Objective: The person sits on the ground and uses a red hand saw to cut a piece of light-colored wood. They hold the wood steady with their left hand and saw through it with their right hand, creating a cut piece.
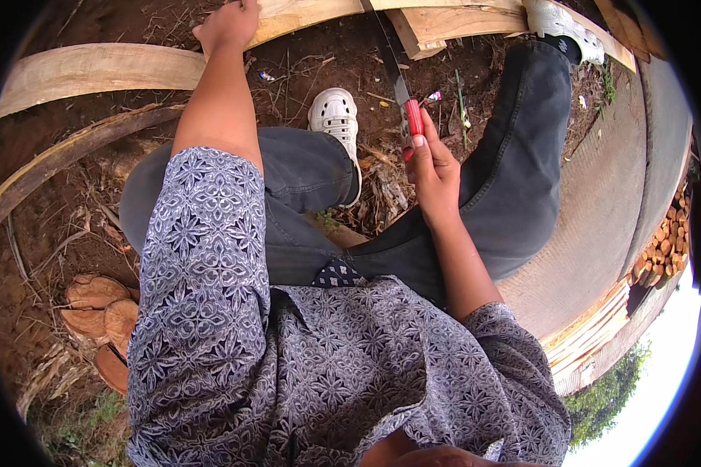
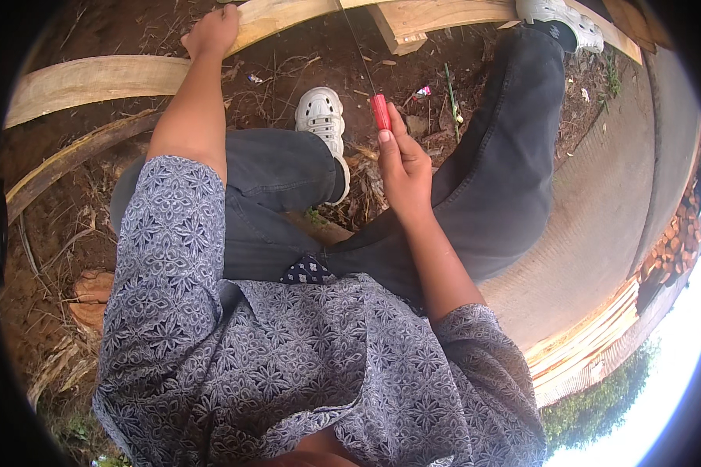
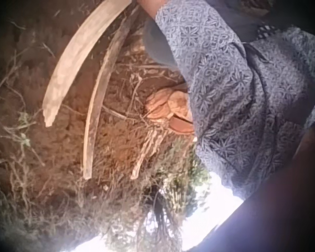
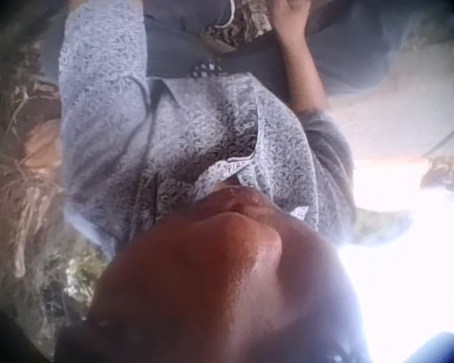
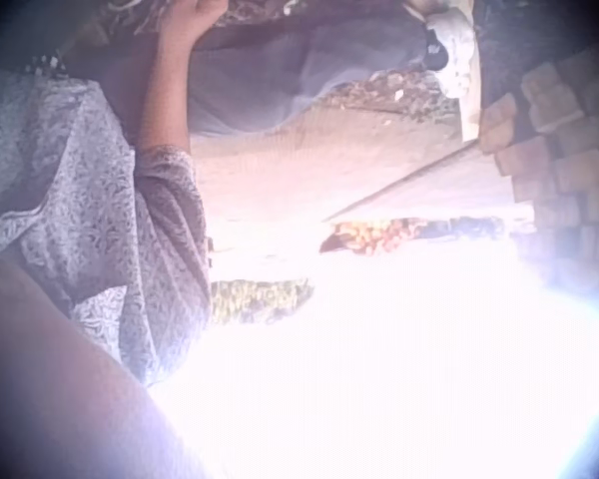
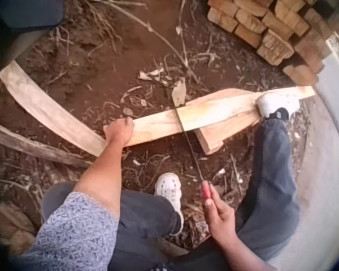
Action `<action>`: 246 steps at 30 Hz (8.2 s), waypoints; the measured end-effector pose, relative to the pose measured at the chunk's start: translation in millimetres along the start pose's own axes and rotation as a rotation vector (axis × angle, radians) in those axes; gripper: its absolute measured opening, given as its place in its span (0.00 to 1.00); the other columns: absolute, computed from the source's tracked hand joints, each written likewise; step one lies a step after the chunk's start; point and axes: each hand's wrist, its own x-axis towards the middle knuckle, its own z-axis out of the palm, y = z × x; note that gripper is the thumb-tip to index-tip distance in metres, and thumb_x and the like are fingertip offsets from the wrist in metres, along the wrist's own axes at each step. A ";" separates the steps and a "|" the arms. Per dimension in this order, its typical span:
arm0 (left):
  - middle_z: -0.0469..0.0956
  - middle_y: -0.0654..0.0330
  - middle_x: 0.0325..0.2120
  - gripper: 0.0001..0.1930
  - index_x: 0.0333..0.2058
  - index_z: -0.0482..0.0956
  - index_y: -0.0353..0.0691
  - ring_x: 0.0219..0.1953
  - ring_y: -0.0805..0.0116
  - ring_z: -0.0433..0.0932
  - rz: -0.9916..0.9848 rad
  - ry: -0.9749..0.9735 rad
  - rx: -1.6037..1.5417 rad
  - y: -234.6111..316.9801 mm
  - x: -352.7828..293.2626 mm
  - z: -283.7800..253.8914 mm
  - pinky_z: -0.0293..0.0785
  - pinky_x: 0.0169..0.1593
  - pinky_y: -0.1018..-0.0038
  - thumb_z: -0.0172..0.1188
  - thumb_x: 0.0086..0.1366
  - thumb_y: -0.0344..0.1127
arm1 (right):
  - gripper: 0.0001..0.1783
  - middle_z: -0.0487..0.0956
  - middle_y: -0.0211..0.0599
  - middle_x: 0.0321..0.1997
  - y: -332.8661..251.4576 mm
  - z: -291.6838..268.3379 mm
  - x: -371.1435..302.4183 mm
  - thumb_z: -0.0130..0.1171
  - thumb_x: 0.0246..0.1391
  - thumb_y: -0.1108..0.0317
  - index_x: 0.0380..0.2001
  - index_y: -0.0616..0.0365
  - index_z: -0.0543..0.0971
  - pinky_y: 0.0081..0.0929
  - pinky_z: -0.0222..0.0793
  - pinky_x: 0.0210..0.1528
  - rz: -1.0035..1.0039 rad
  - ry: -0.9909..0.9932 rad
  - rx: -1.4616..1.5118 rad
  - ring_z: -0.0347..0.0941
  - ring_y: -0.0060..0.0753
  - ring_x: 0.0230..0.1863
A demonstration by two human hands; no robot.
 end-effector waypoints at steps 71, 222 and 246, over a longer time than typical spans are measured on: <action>0.60 0.47 0.70 0.51 0.73 0.49 0.63 0.72 0.38 0.58 0.283 -0.296 0.374 1.2 9.3 21.6 0.49 0.73 0.37 0.71 0.55 0.38 | 0.20 0.83 0.30 0.38 -88.7 9.8 55.9 0.61 0.67 0.67 0.59 0.66 0.79 0.15 0.69 0.38 -0.500 0.039 0.087 0.73 0.14 0.33; 0.85 0.54 0.49 0.55 0.59 0.80 0.48 0.56 0.55 0.81 0.431 -0.102 0.191 19.2 1.2 0.8 0.63 0.55 0.48 0.77 0.32 0.75 | 0.27 0.85 0.31 0.42 -100.1 -4.2 -20.2 0.62 0.65 0.72 0.66 0.62 0.74 0.15 0.71 0.39 -0.429 0.081 -0.212 0.74 0.12 0.35; 0.84 0.50 0.52 0.57 0.62 0.78 0.46 0.57 0.53 0.80 0.414 -0.156 0.132 18.6 1.7 -2.1 0.63 0.59 0.50 0.80 0.32 0.70 | 0.35 0.83 0.49 0.57 13.4 38.5 76.2 0.66 0.64 0.60 0.73 0.46 0.68 0.29 0.72 0.57 -0.448 0.071 -0.264 0.80 0.30 0.53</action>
